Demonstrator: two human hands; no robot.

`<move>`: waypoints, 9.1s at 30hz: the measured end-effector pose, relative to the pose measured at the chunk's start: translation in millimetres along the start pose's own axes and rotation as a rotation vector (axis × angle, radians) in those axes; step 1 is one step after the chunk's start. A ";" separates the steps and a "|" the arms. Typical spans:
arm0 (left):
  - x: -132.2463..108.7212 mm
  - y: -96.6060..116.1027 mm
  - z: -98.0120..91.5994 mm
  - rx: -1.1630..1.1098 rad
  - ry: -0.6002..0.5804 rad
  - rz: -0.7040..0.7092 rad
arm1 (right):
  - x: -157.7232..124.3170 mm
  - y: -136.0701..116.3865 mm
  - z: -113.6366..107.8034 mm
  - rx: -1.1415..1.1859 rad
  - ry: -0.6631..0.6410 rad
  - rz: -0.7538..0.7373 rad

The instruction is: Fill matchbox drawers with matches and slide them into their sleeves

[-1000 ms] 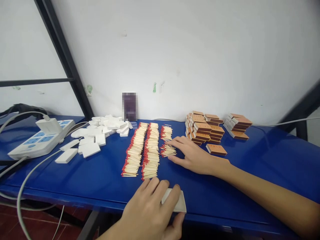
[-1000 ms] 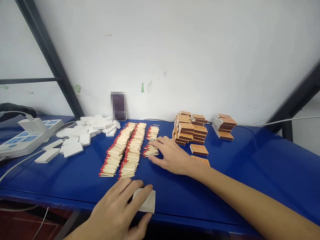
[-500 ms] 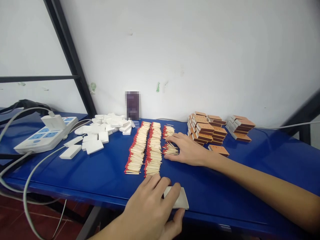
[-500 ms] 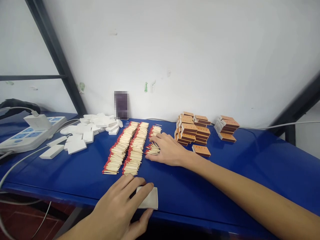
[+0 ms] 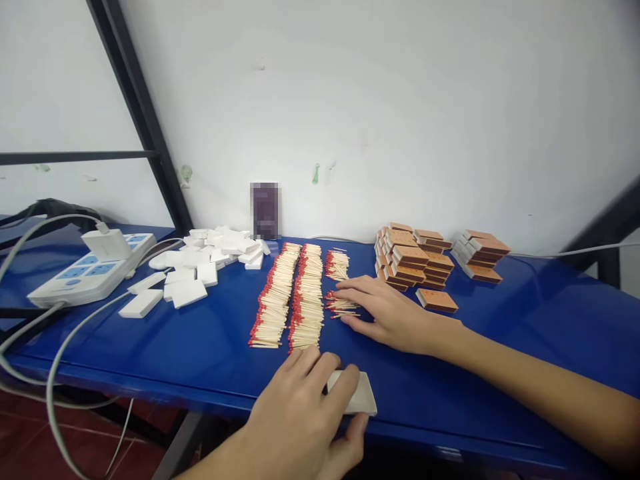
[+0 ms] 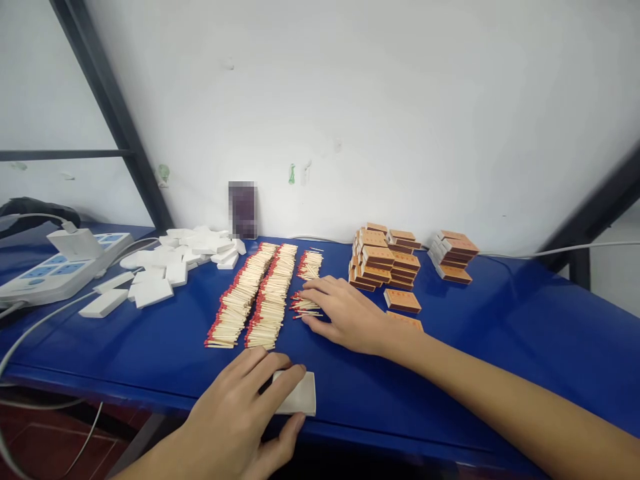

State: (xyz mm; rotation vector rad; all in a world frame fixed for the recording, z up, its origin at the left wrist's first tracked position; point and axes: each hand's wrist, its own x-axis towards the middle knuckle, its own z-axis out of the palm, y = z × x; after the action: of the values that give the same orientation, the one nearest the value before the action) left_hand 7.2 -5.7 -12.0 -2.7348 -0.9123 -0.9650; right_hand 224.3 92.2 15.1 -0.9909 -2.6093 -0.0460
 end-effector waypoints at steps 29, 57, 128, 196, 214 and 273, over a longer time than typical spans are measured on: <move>0.1 -0.7 -2.0 0.146 0.007 0.102 | -0.4 -4.4 16.3 -0.013 0.158 0.058; 0.0 1.7 -0.4 0.160 0.013 0.092 | -16.3 -16.2 0.4 0.245 0.135 0.046; -0.6 0.1 -0.2 0.159 0.021 0.116 | -10.1 -2.3 -4.4 0.338 0.055 0.256; 4.4 4.4 -3.4 0.098 -0.167 0.065 | 0.4 -2.7 1.4 0.324 0.017 0.331; 1.4 3.3 -1.6 0.159 -0.142 0.062 | -15.1 -15.9 -12.8 0.271 -0.077 0.291; -1.4 5.4 2.8 0.202 -0.013 -0.007 | -5.5 1.7 1.5 0.170 0.068 0.145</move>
State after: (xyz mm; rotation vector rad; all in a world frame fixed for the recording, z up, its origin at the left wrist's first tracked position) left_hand 11.0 -10.0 -14.5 -2.5733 -0.9650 -0.8082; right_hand 228.7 90.2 11.6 -1.0938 -2.4267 0.1715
